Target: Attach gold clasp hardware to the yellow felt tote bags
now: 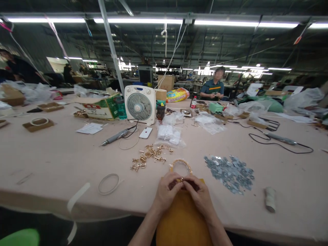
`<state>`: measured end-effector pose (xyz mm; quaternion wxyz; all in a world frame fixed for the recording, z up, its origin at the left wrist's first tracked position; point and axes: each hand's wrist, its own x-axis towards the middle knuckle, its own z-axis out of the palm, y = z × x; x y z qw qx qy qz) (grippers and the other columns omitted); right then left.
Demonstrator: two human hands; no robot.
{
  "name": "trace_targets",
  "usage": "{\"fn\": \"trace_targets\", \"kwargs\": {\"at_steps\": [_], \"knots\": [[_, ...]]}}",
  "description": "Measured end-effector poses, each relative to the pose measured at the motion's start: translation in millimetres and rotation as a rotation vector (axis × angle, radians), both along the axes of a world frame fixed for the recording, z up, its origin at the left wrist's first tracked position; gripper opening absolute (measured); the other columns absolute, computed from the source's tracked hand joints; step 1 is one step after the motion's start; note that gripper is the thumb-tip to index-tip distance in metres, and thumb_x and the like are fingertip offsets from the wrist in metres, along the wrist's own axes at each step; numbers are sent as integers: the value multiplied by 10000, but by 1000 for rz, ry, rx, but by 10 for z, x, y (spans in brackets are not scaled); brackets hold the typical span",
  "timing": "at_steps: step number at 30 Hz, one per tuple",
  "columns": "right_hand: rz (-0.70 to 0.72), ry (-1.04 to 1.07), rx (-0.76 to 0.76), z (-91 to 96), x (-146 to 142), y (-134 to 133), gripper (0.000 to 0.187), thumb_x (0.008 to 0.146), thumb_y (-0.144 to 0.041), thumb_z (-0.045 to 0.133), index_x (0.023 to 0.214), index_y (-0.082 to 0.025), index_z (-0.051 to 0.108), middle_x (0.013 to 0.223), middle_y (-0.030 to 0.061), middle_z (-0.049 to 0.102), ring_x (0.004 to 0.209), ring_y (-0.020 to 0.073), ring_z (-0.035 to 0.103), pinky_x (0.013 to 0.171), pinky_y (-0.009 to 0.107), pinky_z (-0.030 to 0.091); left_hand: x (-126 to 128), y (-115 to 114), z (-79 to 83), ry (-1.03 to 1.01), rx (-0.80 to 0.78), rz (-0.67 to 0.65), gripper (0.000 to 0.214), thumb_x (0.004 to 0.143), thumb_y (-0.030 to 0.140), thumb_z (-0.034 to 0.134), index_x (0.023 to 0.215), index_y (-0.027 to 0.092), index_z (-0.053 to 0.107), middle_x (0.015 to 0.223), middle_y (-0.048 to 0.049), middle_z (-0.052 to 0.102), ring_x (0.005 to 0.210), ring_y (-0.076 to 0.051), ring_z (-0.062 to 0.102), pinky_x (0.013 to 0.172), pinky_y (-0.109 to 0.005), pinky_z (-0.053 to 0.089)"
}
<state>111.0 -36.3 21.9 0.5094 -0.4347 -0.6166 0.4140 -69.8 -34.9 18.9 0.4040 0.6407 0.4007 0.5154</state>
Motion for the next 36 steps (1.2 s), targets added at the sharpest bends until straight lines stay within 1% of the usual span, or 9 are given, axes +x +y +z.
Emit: {"fn": "trace_targets", "kwargs": {"at_steps": [3,8,14,18,21,24,29,32,36], "knots": [[27,14,-62,1,-18,-9,306,925,-488,708,1061,-221,769,1039,83,783,939,265,749,871,368,631,20,-7,-13,29,16,89,219,884,221,700,1092,214,766,1128,-88,713,889,-187,687,783,-300,601],[23,-85,-120,-57,-36,-15,359,868,-537,734,1039,-223,768,1080,83,791,1012,286,751,910,356,620,17,-151,48,125,114,90,335,870,98,628,1136,259,752,1077,-62,739,967,-209,696,888,-357,621],[-66,-337,-101,-404,7,63,436,708,-640,756,926,-265,795,967,66,813,881,303,770,802,356,641,-206,-390,0,135,195,163,597,784,55,691,1342,264,654,1361,-114,649,1037,-233,715,851,-356,661],[-59,-473,-65,-560,-2,72,467,693,-687,707,911,-282,787,955,63,810,835,311,768,739,390,644,-709,-532,65,189,165,415,507,833,37,609,1284,262,661,1257,-93,675,931,-194,701,829,-349,649],[-81,-473,-46,-592,10,76,519,698,-725,674,931,-274,784,970,70,809,868,336,766,781,432,640,-1266,-610,132,371,122,690,415,892,77,565,1257,254,652,1231,-91,676,1127,-250,643,1040,-463,560],[-114,-453,-37,-582,28,75,526,707,-722,681,970,-278,784,1025,74,806,930,349,761,825,446,632,-1793,-679,129,624,14,832,440,874,115,590,1300,221,625,1285,-123,649,1276,-321,550,1149,-565,444],[-144,-367,20,-385,-129,-26,458,744,-667,703,986,-286,782,1039,69,791,921,321,751,832,407,628,-2123,-797,29,736,-48,777,335,907,154,570,1224,219,657,1154,-116,690,1131,-321,614,1055,-559,493],[-58,-271,88,-171,-439,-107,353,797,-577,727,967,-273,784,1015,75,780,887,292,738,801,372,615,-1979,-843,-7,722,-39,716,332,948,158,538,1253,234,648,1120,-99,703,1070,-290,630,1008,-511,516],[188,-214,152,47,-982,-138,270,871,-442,728,1063,-259,780,996,82,759,830,256,707,778,362,597,-1678,-878,-18,675,13,585,330,982,185,543,1294,248,633,1081,-78,709,1047,-269,632,967,-458,530]]}}
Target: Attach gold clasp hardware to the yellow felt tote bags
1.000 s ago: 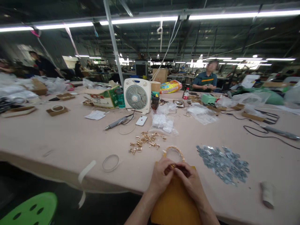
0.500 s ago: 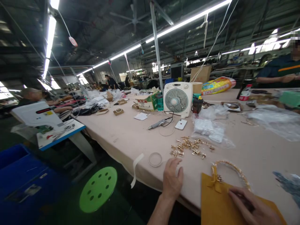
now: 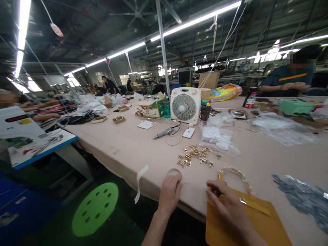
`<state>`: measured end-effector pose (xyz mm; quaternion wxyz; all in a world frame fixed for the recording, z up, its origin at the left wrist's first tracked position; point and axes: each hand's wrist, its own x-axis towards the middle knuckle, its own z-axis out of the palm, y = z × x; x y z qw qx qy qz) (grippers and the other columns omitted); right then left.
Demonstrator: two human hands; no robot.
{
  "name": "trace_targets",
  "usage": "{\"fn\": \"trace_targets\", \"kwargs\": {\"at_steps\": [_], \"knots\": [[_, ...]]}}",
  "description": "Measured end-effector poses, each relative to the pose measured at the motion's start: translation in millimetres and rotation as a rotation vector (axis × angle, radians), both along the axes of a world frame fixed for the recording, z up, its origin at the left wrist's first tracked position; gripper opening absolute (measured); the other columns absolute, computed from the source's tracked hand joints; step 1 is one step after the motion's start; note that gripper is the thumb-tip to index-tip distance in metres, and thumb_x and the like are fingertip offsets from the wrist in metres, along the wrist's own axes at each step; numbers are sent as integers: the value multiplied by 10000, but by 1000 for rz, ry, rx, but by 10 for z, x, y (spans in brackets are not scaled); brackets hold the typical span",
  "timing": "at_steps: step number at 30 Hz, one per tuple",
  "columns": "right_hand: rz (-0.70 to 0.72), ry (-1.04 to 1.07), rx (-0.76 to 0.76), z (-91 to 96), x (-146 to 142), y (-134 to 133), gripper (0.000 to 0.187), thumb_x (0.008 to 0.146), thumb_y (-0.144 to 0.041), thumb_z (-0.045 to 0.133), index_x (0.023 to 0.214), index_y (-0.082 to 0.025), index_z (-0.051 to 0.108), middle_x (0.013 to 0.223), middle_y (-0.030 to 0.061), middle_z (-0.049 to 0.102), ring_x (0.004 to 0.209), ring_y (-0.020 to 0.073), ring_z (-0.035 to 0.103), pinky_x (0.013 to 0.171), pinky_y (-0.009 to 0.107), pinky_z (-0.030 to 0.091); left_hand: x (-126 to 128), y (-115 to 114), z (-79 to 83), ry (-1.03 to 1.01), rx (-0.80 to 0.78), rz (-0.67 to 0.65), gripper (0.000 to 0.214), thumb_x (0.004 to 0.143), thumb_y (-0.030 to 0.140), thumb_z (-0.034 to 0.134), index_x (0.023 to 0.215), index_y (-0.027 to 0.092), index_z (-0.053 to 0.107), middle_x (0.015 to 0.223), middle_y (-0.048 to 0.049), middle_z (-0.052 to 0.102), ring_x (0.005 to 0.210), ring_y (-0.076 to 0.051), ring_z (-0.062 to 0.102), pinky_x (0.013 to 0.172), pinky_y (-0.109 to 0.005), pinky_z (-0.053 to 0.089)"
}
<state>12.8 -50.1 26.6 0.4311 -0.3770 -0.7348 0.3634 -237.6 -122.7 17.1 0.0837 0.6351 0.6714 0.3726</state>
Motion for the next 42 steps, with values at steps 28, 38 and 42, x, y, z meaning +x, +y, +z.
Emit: {"fn": "trace_targets", "kwargs": {"at_steps": [28,38,42], "knots": [[61,-479,101,-130,-590,32,106,1003,-199,617,997,-241,714,996,32,717,968,208,674,849,294,484,47,287,-1,260,54,-322,252,1042,234,469,1134,270,701,1051,-74,668,973,-215,658,874,-336,574],[-16,-520,160,-170,-549,62,66,1000,-190,617,979,-235,661,983,23,671,913,194,634,776,288,449,15,406,-33,243,-102,-333,276,1065,371,449,1079,308,718,1135,-46,632,945,-180,682,833,-295,570],[20,-570,253,-230,-555,93,61,979,-157,610,972,-217,612,1000,41,649,916,206,600,774,300,447,14,407,18,168,-140,-363,289,1057,388,462,1053,318,743,1152,-33,640,922,-165,694,796,-272,560]]}}
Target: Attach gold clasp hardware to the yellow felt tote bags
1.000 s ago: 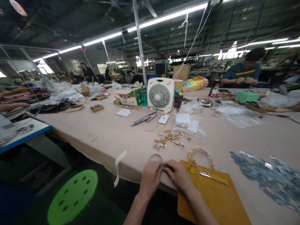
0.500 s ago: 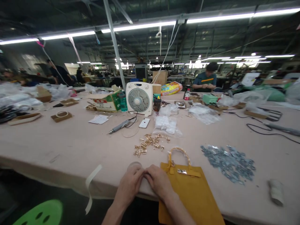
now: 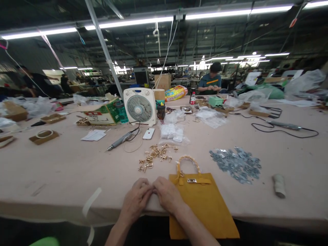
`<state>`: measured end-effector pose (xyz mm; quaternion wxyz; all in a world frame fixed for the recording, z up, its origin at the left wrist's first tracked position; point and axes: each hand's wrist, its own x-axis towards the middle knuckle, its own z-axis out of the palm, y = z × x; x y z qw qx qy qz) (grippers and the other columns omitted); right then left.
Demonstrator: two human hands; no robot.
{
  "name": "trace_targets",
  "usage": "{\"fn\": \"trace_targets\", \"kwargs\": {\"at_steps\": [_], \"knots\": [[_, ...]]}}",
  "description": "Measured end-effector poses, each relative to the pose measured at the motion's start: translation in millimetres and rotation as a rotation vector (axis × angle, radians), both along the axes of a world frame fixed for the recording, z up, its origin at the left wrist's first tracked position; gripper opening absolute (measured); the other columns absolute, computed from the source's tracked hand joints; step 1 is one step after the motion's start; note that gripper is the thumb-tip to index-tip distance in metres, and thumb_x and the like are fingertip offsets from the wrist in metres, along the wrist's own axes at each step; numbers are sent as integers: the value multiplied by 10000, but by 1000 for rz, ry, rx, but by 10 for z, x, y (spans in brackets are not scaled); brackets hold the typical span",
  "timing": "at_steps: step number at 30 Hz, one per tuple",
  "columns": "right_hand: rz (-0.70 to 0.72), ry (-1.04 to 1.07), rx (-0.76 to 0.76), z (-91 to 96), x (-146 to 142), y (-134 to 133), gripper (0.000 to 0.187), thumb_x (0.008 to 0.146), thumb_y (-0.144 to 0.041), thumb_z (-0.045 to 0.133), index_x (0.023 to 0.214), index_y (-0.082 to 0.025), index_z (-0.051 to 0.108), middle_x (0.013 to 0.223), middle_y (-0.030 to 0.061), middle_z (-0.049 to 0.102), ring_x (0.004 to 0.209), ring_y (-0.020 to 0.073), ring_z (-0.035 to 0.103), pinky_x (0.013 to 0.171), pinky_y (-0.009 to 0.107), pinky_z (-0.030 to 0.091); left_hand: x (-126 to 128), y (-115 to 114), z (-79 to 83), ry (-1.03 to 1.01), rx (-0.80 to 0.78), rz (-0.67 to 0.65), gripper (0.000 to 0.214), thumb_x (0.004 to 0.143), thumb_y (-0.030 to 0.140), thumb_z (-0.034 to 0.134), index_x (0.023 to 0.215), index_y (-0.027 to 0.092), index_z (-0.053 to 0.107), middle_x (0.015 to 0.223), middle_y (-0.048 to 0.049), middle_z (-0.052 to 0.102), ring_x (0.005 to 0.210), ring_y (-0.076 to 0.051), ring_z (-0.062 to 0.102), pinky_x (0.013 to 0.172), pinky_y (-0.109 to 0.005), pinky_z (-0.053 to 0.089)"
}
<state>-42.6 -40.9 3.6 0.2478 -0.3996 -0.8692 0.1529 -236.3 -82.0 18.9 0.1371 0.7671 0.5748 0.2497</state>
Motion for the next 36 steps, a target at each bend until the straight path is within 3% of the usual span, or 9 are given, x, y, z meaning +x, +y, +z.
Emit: {"fn": "trace_targets", "kwargs": {"at_steps": [5,7,11,15,20,25,28,33,36], "knots": [[272,152,109,12,5,-47,68,984,-153,565,1003,-208,600,966,51,642,896,206,576,778,303,467,19,84,-30,-59,35,91,292,1043,367,465,980,286,738,1146,-27,648,913,-162,693,838,-282,578],[260,356,81,67,67,-53,104,1010,-159,512,988,-213,599,949,50,632,898,197,582,788,300,479,-41,142,-78,-17,88,110,284,1039,368,472,996,285,739,1141,-37,652,922,-173,693,856,-299,589],[-18,789,-16,227,414,60,113,1030,-245,532,947,-226,607,918,35,608,869,180,582,786,299,488,-379,246,-188,93,207,59,299,1031,415,489,1029,311,770,1154,-50,691,915,-192,720,828,-304,618],[-386,1151,-197,304,1011,299,187,991,-416,645,973,-229,638,752,-20,572,679,148,533,640,270,455,-803,305,-212,141,277,-35,317,1013,487,524,1145,331,766,1193,-39,745,1117,-231,724,953,-320,609],[-567,1630,-324,138,1618,516,361,775,-455,881,933,-224,654,664,-67,541,582,94,464,545,216,397,-960,357,-56,112,114,89,594,977,514,559,1530,323,454,1148,-8,771,741,-169,720,711,-290,639],[-586,1759,-354,-13,1749,563,401,710,-453,917,893,-235,635,695,-71,533,575,83,460,526,205,413,-401,472,201,81,229,131,549,916,529,635,1398,271,585,1282,-86,703,1104,-299,693,991,-493,585],[-582,1752,-377,-31,1720,566,402,694,-437,932,883,-224,648,699,-61,544,588,87,475,526,205,423,282,515,288,-74,218,65,447,945,474,629,1341,268,623,1242,-91,696,972,-250,702,895,-436,611],[-565,1687,-408,-30,1685,535,399,703,-442,938,902,-219,673,683,-57,556,601,90,481,547,199,438,1341,586,207,-91,86,-120,550,912,283,699,1442,267,550,1276,-87,678,1157,-272,636,1021,-443,542],[-548,1637,-419,-17,1676,499,405,712,-459,932,911,-219,674,676,-58,557,601,91,485,550,199,436,1626,642,134,-21,62,-105,284,944,178,612,1210,237,692,1140,-89,693,1068,-277,639,953,-439,547]]}}
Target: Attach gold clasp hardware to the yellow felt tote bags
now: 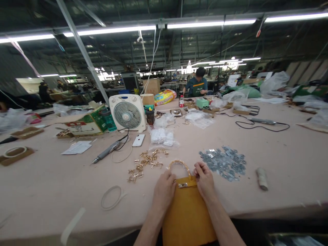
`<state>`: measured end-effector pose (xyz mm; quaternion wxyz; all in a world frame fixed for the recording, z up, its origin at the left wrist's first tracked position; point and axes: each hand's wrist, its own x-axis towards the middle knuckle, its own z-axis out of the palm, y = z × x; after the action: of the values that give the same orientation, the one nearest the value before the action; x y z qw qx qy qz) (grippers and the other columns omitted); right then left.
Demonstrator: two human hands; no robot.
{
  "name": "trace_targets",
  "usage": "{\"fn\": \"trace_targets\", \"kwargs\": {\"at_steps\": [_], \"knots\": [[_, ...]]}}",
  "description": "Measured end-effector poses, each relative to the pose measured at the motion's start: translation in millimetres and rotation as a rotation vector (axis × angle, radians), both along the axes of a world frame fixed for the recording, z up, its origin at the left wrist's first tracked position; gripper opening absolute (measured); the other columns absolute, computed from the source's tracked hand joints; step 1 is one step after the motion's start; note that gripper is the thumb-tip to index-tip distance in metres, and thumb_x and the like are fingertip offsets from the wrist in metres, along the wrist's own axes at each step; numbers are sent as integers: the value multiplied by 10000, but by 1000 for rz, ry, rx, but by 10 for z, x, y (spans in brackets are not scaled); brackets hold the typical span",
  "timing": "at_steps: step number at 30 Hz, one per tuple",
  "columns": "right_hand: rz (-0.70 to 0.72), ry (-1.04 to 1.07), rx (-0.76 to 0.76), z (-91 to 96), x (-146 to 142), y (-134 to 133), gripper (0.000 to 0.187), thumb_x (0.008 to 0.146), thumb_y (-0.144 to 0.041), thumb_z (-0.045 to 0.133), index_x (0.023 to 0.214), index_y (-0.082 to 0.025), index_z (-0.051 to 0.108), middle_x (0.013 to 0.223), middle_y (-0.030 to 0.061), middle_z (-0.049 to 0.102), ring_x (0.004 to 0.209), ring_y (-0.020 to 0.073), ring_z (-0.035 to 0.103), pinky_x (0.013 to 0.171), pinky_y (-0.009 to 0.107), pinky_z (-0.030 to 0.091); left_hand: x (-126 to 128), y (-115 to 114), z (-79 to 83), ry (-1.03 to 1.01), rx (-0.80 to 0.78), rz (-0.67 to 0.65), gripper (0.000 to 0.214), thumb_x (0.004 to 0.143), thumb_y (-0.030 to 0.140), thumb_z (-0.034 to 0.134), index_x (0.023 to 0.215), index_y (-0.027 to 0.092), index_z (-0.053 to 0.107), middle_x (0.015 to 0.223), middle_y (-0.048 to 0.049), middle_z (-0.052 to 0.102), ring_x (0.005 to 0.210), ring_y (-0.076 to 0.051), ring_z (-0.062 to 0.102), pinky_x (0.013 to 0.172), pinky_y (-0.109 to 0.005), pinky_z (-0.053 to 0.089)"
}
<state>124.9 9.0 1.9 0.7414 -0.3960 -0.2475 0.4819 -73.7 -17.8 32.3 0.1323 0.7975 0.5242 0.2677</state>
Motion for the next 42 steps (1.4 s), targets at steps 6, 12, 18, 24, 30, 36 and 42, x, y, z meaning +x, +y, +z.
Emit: {"fn": "trace_targets", "kwargs": {"at_steps": [6,12,18,24,30,36,42], "knots": [[140,-41,14,42,-53,-67,362,779,-478,886,934,-220,685,669,-43,559,601,109,482,551,215,432,149,-27,-61,-457,40,39,218,1012,259,539,1129,223,719,1152,-104,696,1124,-264,645,998,-428,535],[419,21,-21,102,-128,-147,342,774,-436,898,985,-214,746,1023,35,693,772,134,615,762,281,554,360,-66,-266,-1097,-383,105,457,949,535,649,1238,195,747,1082,-105,800,969,-251,749,894,-369,604],[637,73,-51,106,-159,-186,369,797,-438,881,1042,-200,743,980,48,716,791,181,678,777,346,560,369,-65,-346,-1204,-426,89,469,916,544,695,1215,193,781,1142,-111,800,961,-238,743,920,-355,603],[642,51,-57,97,-156,-179,301,782,-402,887,918,-181,736,968,42,703,780,170,645,756,320,548,343,-96,-294,-1114,-390,85,457,942,525,655,1218,183,783,878,-69,788,887,-222,721,878,-332,595],[646,-13,-45,122,-152,-202,295,789,-427,873,835,-181,716,958,35,681,759,160,618,761,313,537,341,-111,-246,-1090,-374,71,460,932,531,659,1216,191,787,955,-87,801,872,-225,717,844,-341,609],[654,-18,-39,87,-160,-204,271,801,-407,872,825,-186,718,947,21,661,754,146,597,752,295,528,330,-109,-267,-1072,-357,59,476,923,548,664,1208,189,792,980,-99,807,860,-228,718,837,-347,610],[727,18,-51,167,-143,-222,269,804,-399,873,878,-188,724,1040,29,671,772,136,617,754,286,533,315,-107,-320,-1120,-389,4,428,931,505,683,1227,213,787,1060,-91,798,867,-206,705,814,-325,610]]}}
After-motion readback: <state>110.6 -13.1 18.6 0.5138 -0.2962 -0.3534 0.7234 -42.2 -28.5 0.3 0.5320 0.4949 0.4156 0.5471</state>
